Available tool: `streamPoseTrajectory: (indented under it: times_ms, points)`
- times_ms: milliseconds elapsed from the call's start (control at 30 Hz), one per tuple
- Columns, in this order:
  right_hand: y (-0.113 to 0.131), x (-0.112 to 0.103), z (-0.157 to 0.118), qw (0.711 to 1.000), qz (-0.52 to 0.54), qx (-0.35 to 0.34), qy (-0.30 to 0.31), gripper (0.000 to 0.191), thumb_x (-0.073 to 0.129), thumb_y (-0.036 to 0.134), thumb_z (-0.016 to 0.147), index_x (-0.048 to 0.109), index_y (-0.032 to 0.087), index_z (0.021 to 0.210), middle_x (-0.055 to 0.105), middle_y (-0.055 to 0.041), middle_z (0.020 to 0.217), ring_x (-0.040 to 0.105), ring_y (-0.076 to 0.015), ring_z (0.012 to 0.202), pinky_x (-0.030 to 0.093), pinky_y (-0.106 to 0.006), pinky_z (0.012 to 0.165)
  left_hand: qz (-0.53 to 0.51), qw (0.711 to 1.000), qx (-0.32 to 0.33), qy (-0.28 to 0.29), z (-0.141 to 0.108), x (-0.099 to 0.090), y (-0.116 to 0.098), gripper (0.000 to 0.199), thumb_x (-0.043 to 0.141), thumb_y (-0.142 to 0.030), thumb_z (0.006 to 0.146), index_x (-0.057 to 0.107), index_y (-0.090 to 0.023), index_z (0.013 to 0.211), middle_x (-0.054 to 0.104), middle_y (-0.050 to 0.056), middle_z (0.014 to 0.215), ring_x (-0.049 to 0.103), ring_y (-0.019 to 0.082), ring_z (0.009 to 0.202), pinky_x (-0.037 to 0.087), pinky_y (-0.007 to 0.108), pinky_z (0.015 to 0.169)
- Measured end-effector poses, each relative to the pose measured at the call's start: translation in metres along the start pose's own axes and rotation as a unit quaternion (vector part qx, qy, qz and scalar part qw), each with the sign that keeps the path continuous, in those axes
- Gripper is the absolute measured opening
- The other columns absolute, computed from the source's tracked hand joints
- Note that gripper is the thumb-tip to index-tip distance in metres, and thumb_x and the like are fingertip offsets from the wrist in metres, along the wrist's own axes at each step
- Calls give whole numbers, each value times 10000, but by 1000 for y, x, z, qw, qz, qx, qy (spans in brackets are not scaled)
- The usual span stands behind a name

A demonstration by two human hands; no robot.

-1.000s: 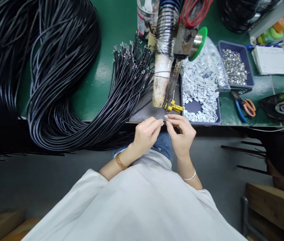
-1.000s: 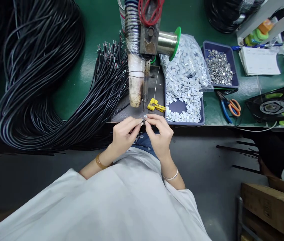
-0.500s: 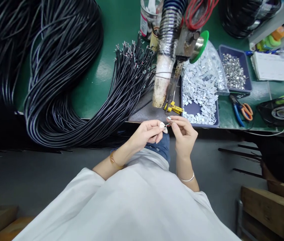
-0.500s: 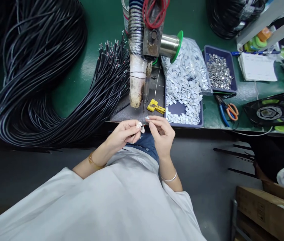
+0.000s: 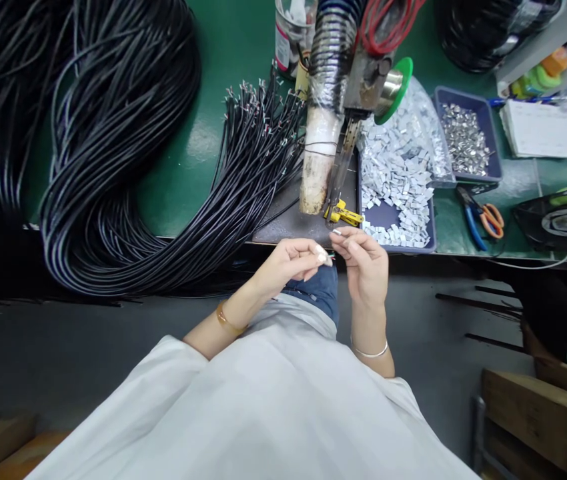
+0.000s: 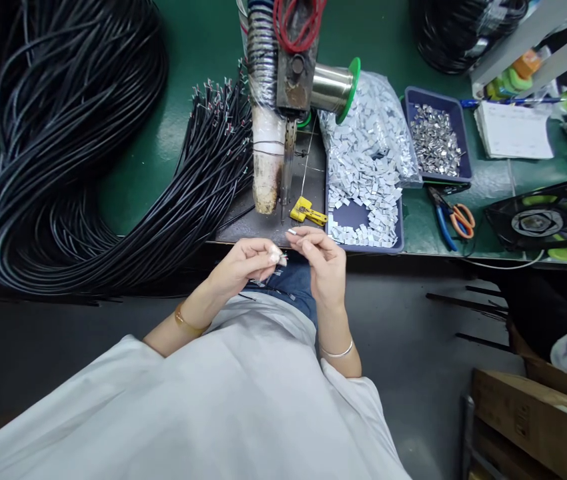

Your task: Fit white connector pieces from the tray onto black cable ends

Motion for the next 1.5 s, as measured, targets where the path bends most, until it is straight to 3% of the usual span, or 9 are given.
streamPoseTrajectory:
  times_ms: [133, 300, 400, 500, 633, 867, 1167, 1333, 1500]
  points:
    - [41, -7, -13, 968, -160, -175, -80, 130, 559, 251, 977, 689, 251, 977, 763, -32, 1023, 748, -175, 971, 644, -364, 873, -12, 997, 47, -65, 4, -8, -10, 272, 839, -370, 712, 727, -134, 789, 498, -63, 499, 301, 23, 416, 156, 190, 417]
    - [64, 21, -31, 896, -306, -322, -12, 205, 580, 128, 938, 678, 268, 1051, 787, -24, 1049, 755, -171, 976, 632, -349, 855, 17, 986, 113, -118, 8, -13, -26, 259, 864, -337, 646, 697, -140, 662, 484, -71, 502, 365, 32, 472, 280, 192, 473]
    - [58, 19, -28, 893, -316, -319, -22, 174, 635, 125, 903, 680, 267, 995, 794, -18, 991, 767, -174, 917, 635, -339, 801, 15, 983, 119, -138, 9, -17, -28, 259, 849, -339, 643, 673, -148, 655, 467, -74, 501, 393, 43, 491, 300, 192, 488]
    - [54, 11, -29, 896, -296, -328, -54, 142, 653, 149, 895, 670, 271, 966, 794, -16, 952, 773, -187, 862, 639, -352, 743, 1, 986, 87, -142, 10, -19, -20, 271, 817, -356, 671, 641, -150, 683, 409, -89, 486, 304, 27, 440, 201, 191, 435]
    - [52, 20, -35, 876, -312, -368, -20, 160, 663, 144, 886, 661, 279, 973, 801, -10, 956, 776, -180, 838, 634, -331, 724, -24, 993, 34, -107, 11, -16, -11, 260, 776, -313, 700, 563, -164, 675, 319, -114, 483, 191, 9, 408, 97, 190, 417]
    - [32, 6, -15, 936, -252, -243, -44, 74, 614, 178, 926, 640, 245, 942, 783, -44, 1030, 759, -187, 960, 635, -354, 802, -26, 991, 42, -126, 12, -17, -16, 243, 804, -308, 661, 633, -138, 693, 346, -105, 479, 208, 10, 407, 91, 189, 409]
    - [45, 22, -21, 853, -366, -371, -14, 170, 663, 124, 869, 645, 268, 960, 796, -29, 1058, 777, -185, 921, 644, -334, 800, 19, 978, 116, -171, 13, -22, -26, 239, 842, -333, 673, 716, -131, 663, 436, -71, 500, 283, 22, 441, 215, 194, 421]
    - [36, 17, -12, 888, -334, -315, -21, 128, 632, 138, 902, 640, 248, 967, 761, -65, 1202, 776, -187, 959, 667, -328, 766, 64, 966, 152, -199, 13, -24, -33, 159, 798, -266, 704, 724, -135, 654, 555, -41, 554, 415, 43, 499, 368, 186, 510]
    - [38, 17, -5, 904, -323, -279, -29, 57, 636, 184, 915, 645, 237, 933, 763, -76, 1187, 781, -194, 928, 678, -323, 720, 75, 958, 163, -224, 14, -26, -36, 133, 779, -257, 700, 733, -137, 670, 665, -10, 633, 547, 75, 580, 459, 187, 580]
Point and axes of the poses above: each hand's wrist, its own z-axis towards the middle knuckle, its own x-axis out of the palm, y = z × x, the point moved 9 cm from there along z, towards the middle knuckle
